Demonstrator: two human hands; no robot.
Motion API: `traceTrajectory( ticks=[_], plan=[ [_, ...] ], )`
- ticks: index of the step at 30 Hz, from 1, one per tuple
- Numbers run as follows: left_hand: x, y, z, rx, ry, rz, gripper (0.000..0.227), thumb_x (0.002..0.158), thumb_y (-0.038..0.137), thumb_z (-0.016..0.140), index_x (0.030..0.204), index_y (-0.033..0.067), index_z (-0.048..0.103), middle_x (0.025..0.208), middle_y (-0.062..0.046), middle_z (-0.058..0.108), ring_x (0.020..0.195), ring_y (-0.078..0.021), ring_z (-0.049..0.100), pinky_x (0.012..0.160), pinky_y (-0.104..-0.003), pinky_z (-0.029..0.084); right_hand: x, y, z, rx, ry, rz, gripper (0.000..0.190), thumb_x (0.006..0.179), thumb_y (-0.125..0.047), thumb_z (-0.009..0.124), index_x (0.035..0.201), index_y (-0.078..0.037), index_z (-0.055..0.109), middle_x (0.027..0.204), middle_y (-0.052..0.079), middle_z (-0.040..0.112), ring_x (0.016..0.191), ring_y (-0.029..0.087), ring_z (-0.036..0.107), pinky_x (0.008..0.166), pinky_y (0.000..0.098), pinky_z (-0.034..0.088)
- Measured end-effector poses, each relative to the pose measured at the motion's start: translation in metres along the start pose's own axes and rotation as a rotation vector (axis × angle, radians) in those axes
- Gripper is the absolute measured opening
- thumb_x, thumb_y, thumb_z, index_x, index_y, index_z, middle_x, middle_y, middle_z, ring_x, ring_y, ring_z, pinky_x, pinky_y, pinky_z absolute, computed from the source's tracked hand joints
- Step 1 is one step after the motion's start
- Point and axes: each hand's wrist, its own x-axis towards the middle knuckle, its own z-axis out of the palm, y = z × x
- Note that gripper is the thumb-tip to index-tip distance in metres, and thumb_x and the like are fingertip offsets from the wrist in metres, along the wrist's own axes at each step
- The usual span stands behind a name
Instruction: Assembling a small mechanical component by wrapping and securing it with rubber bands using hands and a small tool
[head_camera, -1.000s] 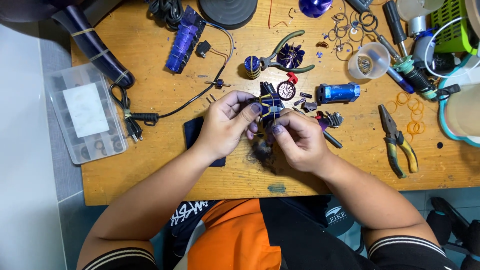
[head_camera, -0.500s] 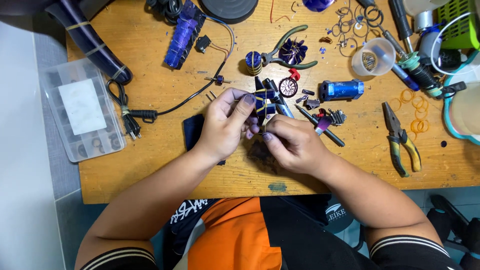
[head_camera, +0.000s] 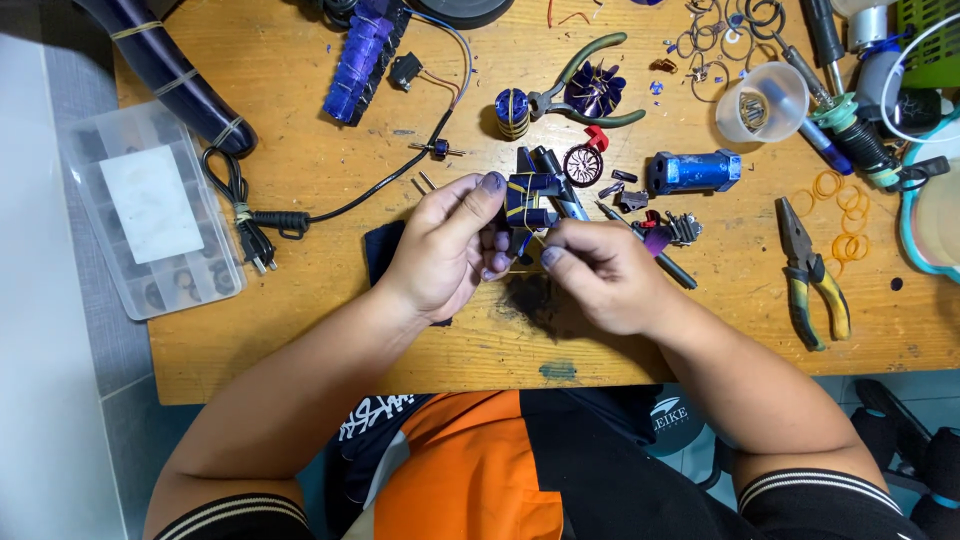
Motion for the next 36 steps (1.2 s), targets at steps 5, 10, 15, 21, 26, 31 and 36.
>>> traceTrajectory(
  ticks=[5, 10, 15, 21, 26, 31, 36],
  plan=[
    [-0.005, 0.003, 0.001, -0.042, 0.018, -0.050, 0.033, 0.112, 0.037, 0.077, 0.099, 0.0082, 0.070, 0.069, -0.012, 0.063, 0.056, -0.0188, 0.070, 0.048, -0.023, 0.053, 0.002, 0.005, -0.011, 0.090, 0.003, 0.119, 0.023, 0.109, -0.003, 0.065, 0.091, -0.003, 0.079, 0.066, 0.005, 0.064, 0.067, 0.010, 0.056, 0.057, 0.0323, 0.049],
    [-0.001, -0.009, -0.009, -0.103, -0.077, -0.065, 0.029, 0.114, 0.032, 0.073, 0.103, 0.0050, 0.073, 0.068, -0.015, 0.064, 0.055, -0.0228, 0.072, 0.047, -0.025, 0.053, 0.004, 0.014, -0.014, 0.265, -0.003, 0.200, 0.021, 0.106, -0.003, 0.072, 0.086, -0.002, 0.079, 0.062, 0.005, 0.065, 0.062, 0.008, 0.058, 0.055, 0.0262, 0.049],
    [0.000, -0.010, -0.010, -0.095, -0.152, -0.048, 0.030, 0.115, 0.031, 0.072, 0.105, 0.0022, 0.075, 0.068, -0.016, 0.066, 0.055, -0.0224, 0.072, 0.047, -0.026, 0.056, 0.003, 0.020, -0.020, 0.478, 0.087, 0.275, 0.023, 0.095, 0.005, 0.081, 0.115, 0.001, 0.069, 0.067, 0.004, 0.065, 0.057, 0.006, 0.059, 0.055, 0.0225, 0.052],
    [-0.007, 0.001, -0.003, 0.044, -0.329, 0.017, 0.033, 0.116, 0.029, 0.069, 0.119, -0.0027, 0.079, 0.073, -0.014, 0.072, 0.061, -0.0160, 0.075, 0.053, -0.023, 0.062, 0.011, -0.011, -0.018, 0.844, 0.151, 0.241, 0.059, 0.096, 0.015, 0.075, 0.145, -0.005, 0.047, 0.070, 0.006, 0.059, 0.054, 0.011, 0.060, 0.062, 0.0285, 0.059],
    [-0.009, 0.000, -0.011, 0.377, -0.465, 0.099, 0.028, 0.117, 0.020, 0.069, 0.124, -0.0049, 0.079, 0.076, -0.013, 0.076, 0.067, -0.0124, 0.073, 0.057, -0.021, 0.059, 0.008, -0.018, -0.026, 0.870, 0.117, 0.244, 0.061, 0.098, 0.015, 0.071, 0.147, -0.010, 0.045, 0.073, 0.004, 0.057, 0.059, 0.010, 0.058, 0.066, 0.0321, 0.063],
    [-0.004, 0.001, -0.018, 0.535, -0.471, 0.217, 0.026, 0.115, 0.014, 0.072, 0.132, -0.0064, 0.076, 0.078, -0.013, 0.078, 0.069, -0.0099, 0.070, 0.063, -0.024, 0.061, 0.008, -0.023, -0.035, 0.948, 0.097, 0.241, 0.057, 0.103, 0.003, 0.068, 0.152, -0.010, 0.041, 0.086, 0.024, 0.070, 0.062, 0.017, 0.061, 0.071, 0.0372, 0.061],
    [0.002, -0.005, -0.021, 0.624, -0.403, 0.311, 0.026, 0.112, 0.012, 0.078, 0.132, -0.0049, 0.074, 0.081, -0.011, 0.078, 0.072, -0.0074, 0.069, 0.065, -0.022, 0.061, 0.003, -0.015, -0.038, 0.878, 0.099, 0.198, 0.051, 0.105, 0.004, 0.066, 0.148, -0.010, 0.040, 0.097, 0.030, 0.073, 0.069, 0.021, 0.069, 0.078, 0.0404, 0.063]
  ],
)
